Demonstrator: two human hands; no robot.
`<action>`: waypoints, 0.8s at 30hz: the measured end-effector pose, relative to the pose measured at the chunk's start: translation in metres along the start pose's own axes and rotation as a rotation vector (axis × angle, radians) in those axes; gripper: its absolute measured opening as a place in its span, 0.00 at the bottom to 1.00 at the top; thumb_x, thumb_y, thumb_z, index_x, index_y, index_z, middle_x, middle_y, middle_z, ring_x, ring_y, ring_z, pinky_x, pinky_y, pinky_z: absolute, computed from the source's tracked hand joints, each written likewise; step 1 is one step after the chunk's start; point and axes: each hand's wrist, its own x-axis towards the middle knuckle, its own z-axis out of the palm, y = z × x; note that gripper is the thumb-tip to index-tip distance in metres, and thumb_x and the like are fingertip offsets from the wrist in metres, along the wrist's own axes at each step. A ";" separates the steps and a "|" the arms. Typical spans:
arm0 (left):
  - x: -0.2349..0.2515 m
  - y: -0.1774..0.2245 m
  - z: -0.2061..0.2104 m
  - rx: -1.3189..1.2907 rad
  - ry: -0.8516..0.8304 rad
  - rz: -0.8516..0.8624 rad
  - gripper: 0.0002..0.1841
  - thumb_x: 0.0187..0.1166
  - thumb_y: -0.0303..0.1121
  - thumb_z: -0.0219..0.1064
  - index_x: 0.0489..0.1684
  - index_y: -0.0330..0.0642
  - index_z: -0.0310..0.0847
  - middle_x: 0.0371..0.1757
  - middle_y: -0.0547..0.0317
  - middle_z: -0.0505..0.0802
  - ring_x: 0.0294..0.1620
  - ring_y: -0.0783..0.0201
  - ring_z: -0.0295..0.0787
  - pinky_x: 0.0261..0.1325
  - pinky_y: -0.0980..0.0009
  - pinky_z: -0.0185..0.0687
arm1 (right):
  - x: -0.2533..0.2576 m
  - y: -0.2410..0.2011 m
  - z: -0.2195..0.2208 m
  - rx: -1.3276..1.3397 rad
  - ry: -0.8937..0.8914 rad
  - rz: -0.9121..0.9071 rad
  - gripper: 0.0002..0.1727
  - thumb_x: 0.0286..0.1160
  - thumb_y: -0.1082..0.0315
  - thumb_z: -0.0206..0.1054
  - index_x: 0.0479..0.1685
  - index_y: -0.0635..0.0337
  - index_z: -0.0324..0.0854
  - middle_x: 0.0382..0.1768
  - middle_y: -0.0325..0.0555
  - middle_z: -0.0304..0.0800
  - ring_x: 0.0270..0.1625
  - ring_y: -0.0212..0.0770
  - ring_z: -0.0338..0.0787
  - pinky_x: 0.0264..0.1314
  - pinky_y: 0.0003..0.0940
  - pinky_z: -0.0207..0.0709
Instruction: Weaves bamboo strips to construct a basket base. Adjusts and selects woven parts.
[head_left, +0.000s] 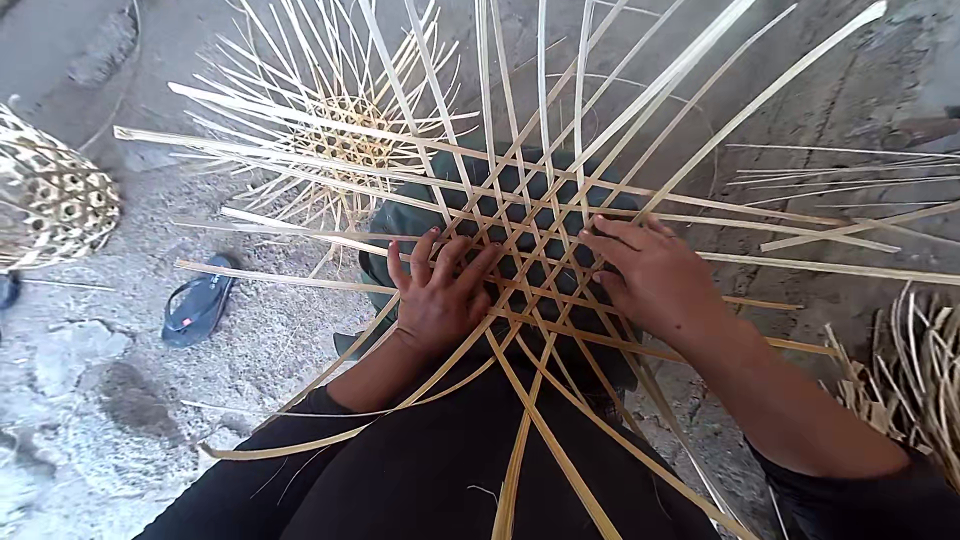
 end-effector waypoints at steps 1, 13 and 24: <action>0.000 -0.001 0.000 -0.002 -0.010 0.002 0.23 0.82 0.47 0.55 0.76 0.74 0.81 0.71 0.54 0.86 0.80 0.39 0.70 0.79 0.24 0.43 | 0.000 0.000 0.001 -0.002 0.002 0.001 0.26 0.74 0.73 0.70 0.75 0.56 0.83 0.79 0.55 0.80 0.77 0.58 0.83 0.86 0.66 0.62; -0.009 -0.003 -0.048 -0.050 -0.207 -0.014 0.24 0.82 0.58 0.59 0.74 0.68 0.83 0.75 0.56 0.85 0.85 0.37 0.65 0.78 0.17 0.37 | -0.012 -0.010 -0.013 0.041 -0.179 0.044 0.49 0.63 0.42 0.81 0.87 0.53 0.70 0.89 0.61 0.62 0.88 0.63 0.68 0.88 0.70 0.53; -0.016 -0.006 -0.051 -0.041 -0.241 -0.008 0.24 0.81 0.52 0.57 0.77 0.74 0.80 0.74 0.52 0.84 0.87 0.31 0.60 0.74 0.11 0.32 | -0.005 -0.015 -0.010 0.002 -0.183 0.089 0.45 0.62 0.49 0.84 0.84 0.51 0.74 0.88 0.56 0.65 0.87 0.61 0.69 0.87 0.70 0.54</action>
